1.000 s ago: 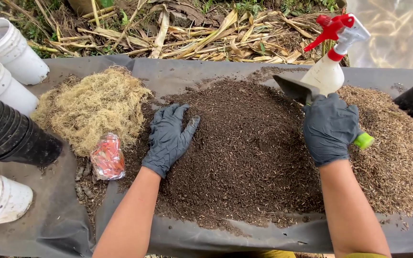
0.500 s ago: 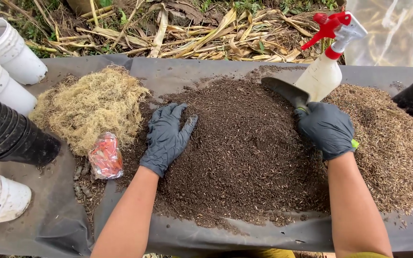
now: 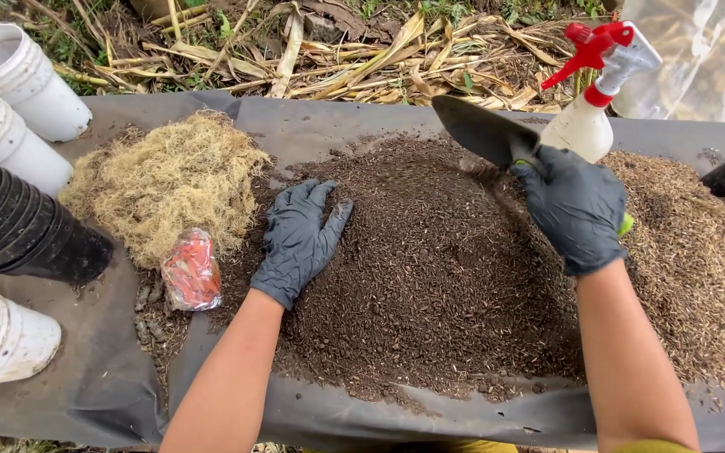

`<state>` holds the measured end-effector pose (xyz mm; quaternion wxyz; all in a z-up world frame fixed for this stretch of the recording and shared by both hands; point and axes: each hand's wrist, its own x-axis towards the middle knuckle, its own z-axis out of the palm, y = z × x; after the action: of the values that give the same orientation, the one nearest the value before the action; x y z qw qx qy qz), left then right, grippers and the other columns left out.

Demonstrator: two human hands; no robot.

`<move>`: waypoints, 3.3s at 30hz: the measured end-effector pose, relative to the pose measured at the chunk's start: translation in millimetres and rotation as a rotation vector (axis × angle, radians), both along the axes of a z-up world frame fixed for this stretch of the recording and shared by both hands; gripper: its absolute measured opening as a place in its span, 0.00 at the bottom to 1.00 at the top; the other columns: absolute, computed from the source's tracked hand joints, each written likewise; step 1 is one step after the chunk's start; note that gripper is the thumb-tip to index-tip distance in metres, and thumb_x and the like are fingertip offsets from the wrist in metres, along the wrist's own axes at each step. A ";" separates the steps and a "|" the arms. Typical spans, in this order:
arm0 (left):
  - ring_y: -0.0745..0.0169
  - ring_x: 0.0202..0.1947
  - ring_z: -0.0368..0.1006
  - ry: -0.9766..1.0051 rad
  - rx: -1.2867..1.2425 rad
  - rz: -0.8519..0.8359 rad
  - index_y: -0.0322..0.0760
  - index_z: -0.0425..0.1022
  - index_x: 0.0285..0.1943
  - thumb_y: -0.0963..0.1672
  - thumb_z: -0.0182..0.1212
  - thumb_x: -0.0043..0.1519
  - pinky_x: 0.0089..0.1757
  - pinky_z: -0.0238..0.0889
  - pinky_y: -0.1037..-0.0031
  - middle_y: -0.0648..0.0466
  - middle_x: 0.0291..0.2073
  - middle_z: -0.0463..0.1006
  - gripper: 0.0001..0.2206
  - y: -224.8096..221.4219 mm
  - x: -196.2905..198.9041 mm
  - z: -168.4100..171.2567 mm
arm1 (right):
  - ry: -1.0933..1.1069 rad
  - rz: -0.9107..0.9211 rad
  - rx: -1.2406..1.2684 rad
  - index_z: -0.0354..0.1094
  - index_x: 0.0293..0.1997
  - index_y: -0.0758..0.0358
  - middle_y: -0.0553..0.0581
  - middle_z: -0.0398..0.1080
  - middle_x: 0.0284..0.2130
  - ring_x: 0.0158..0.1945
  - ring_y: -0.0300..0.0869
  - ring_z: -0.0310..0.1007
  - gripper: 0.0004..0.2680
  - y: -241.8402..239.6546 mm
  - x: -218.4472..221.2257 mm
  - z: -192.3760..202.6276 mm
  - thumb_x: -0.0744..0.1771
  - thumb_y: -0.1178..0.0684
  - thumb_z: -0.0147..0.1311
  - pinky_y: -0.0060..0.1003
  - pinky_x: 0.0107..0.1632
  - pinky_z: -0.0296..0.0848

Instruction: Mixing different types of soil and organic matter on a potting bench using hands and a trowel to create a uniform potting mix.

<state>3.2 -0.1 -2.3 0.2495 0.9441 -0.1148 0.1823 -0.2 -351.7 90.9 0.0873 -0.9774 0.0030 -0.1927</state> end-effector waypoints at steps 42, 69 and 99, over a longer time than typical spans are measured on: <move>0.53 0.56 0.70 0.142 -0.215 -0.301 0.60 0.79 0.58 0.53 0.70 0.57 0.54 0.61 0.63 0.56 0.55 0.74 0.19 -6.6 -10.6 34.6 | -0.508 0.077 -0.340 0.79 0.56 0.48 0.49 0.78 0.41 0.41 0.47 0.75 0.10 -115.0 -40.5 -95.1 0.71 0.46 0.75 0.45 0.55 0.65; 0.35 0.59 0.61 0.058 0.288 -0.351 0.62 0.45 0.81 0.73 0.52 0.45 0.54 0.59 0.51 0.43 0.74 0.56 0.54 -22.4 -29.2 57.2 | -0.063 0.438 -0.215 0.54 0.74 0.57 0.65 0.66 0.60 0.56 0.55 0.71 0.45 11.3 -63.3 -36.3 0.55 0.15 0.51 0.54 0.55 0.74; 0.53 0.40 0.78 0.042 0.020 -0.131 0.61 0.78 0.49 0.55 0.60 0.60 0.42 0.65 0.67 0.62 0.34 0.81 0.12 -11.7 -23.6 4.3 | 0.280 -0.044 0.280 0.71 0.55 0.38 0.56 0.75 0.47 0.49 0.60 0.75 0.14 25.0 -38.5 -27.7 0.64 0.45 0.61 0.55 0.52 0.73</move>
<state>-20.4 -11.8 2.0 0.2539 0.9406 -0.1730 0.1444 -38.7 -326.7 63.2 0.2167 -0.9727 0.0632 -0.0546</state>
